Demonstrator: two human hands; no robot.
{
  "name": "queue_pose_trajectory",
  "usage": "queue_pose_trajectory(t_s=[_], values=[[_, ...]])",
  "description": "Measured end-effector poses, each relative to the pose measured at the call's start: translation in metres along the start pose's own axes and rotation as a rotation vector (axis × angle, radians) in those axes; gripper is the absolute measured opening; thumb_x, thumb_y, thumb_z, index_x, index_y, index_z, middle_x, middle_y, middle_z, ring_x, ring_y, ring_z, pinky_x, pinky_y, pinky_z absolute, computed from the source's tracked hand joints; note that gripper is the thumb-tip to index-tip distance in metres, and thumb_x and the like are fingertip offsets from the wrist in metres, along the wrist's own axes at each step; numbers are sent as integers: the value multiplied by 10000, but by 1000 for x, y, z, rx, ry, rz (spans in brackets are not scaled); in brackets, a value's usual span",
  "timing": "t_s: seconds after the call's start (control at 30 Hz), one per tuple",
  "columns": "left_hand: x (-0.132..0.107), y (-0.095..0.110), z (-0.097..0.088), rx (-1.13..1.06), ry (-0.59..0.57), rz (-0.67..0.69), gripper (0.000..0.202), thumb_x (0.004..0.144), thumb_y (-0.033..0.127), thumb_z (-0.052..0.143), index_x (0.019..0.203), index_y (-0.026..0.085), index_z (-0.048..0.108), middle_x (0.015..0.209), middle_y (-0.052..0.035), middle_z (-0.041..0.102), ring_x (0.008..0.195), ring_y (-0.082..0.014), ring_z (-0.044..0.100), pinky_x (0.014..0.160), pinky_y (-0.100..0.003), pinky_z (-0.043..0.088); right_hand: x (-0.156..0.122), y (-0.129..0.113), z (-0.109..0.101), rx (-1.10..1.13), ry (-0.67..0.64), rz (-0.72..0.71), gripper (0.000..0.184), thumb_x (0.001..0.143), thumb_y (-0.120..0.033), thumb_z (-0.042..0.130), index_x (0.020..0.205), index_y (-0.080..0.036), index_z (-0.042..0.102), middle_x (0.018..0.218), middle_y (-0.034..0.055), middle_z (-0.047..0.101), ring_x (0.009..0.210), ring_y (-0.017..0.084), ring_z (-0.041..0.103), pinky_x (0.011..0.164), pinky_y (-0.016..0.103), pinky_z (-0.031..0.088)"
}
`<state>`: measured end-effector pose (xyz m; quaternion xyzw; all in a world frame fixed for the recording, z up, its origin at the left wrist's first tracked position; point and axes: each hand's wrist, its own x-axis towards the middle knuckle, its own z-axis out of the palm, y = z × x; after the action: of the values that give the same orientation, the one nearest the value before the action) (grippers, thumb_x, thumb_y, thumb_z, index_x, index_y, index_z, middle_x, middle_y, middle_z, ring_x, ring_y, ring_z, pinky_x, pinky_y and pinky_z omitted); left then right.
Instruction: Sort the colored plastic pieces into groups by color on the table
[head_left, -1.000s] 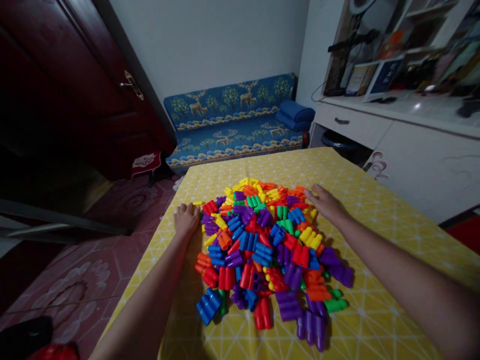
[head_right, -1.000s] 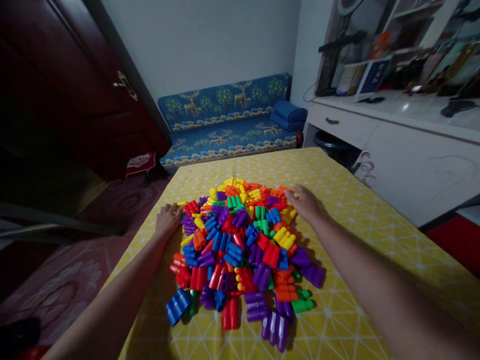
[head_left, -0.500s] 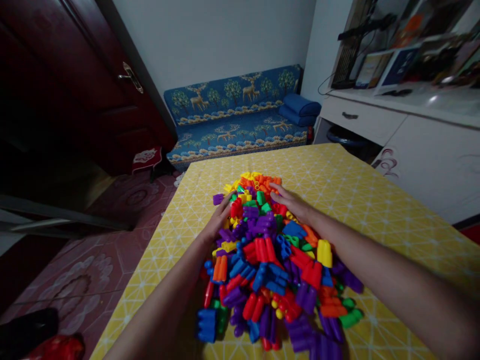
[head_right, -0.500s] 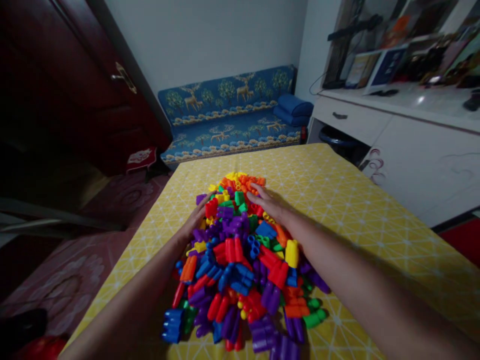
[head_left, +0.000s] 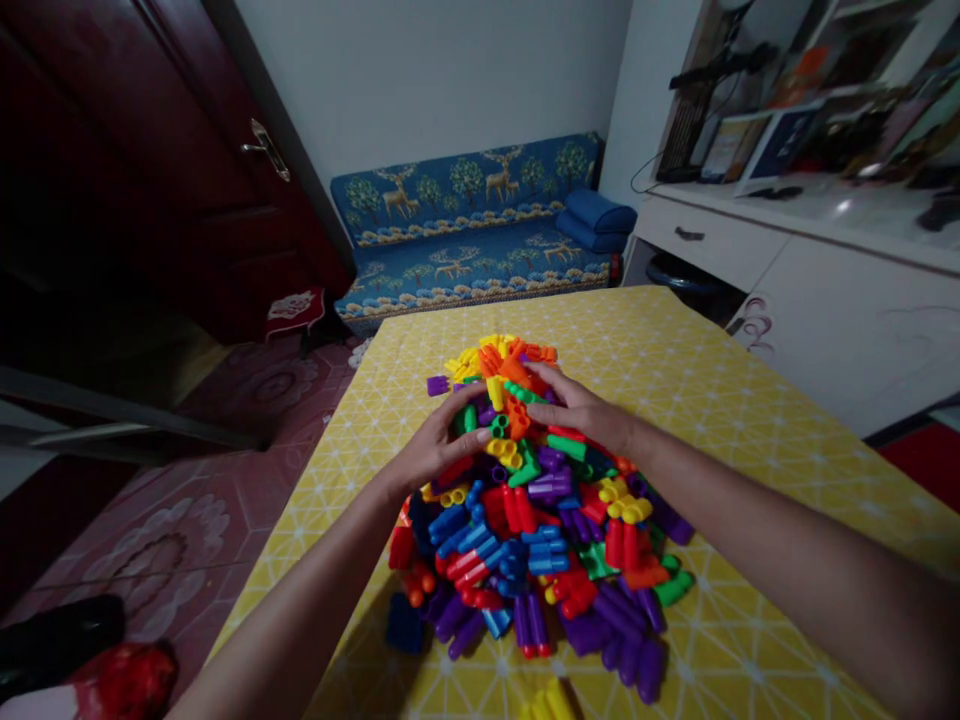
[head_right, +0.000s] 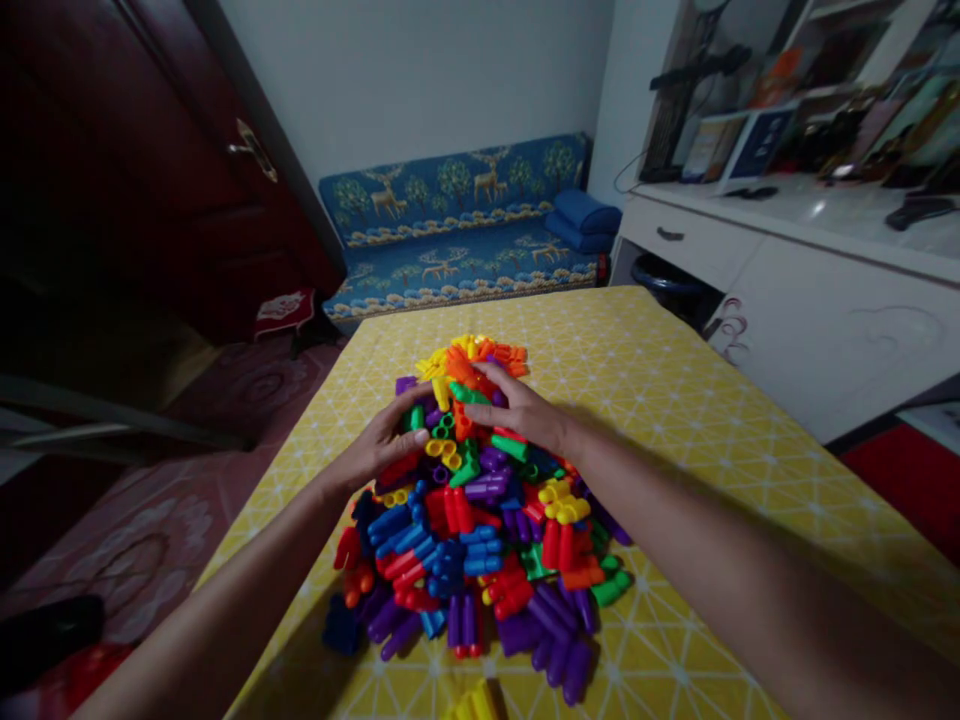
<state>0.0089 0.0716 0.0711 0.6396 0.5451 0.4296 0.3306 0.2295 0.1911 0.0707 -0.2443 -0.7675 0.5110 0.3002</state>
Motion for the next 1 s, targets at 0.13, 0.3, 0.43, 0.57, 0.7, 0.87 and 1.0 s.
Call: queue_pose_trajectory(t_s=[0.13,0.3,0.43,0.57,0.7,0.87,1.0], values=[[-45,15,2,284,-22,52,612,840,514,653,1388,263,550,1416,-101,556,1291,-346,523,1090,-480,431,-44,-24,1,-216,-99,-151,587,836,-486,681,1365,-276,539,1383,56,582,1278,278,551,1085,488,440],[-92,27,12,599,-71,254,483,845,493,653,1298,328,628,1526,-80,437,1396,-353,396,1175,-569,273,-103,-30,15,-597,-125,-332,444,853,-415,680,1277,-306,608,1315,53,623,1263,271,544,1165,592,281],[-129,23,22,689,-40,369,480,876,491,615,1335,358,573,1588,-58,346,1464,-367,282,1179,-629,194,-147,-16,19,-793,-80,-407,556,844,-500,669,1355,-313,556,1449,66,523,1386,324,415,1172,645,221],[-173,7,26,584,141,326,467,949,466,484,1399,341,505,1639,-72,207,1471,-360,280,1150,-572,311,-184,-2,2,-808,179,-353,602,892,-515,583,1436,-281,475,1539,94,402,1416,334,379,1154,572,323],[-201,-9,21,442,554,-1,399,921,462,524,1283,301,569,1542,-99,391,1395,-348,411,1086,-530,412,-209,19,-33,-625,493,55,567,865,-525,566,1350,-234,529,1398,143,535,1248,326,564,929,459,554],[-188,-16,9,-170,778,-551,682,827,646,582,1379,258,482,1377,-137,580,1214,-321,604,942,-444,543,-210,31,-65,-91,479,607,749,656,-644,691,1234,-186,560,1196,208,665,1027,349,690,692,389,618],[-158,-11,3,-433,683,-650,754,775,577,697,1427,273,475,1363,-126,615,1222,-305,611,1028,-459,496,-181,22,-60,140,318,727,707,697,-614,713,1275,-233,570,1270,151,659,1062,304,687,697,324,607]])
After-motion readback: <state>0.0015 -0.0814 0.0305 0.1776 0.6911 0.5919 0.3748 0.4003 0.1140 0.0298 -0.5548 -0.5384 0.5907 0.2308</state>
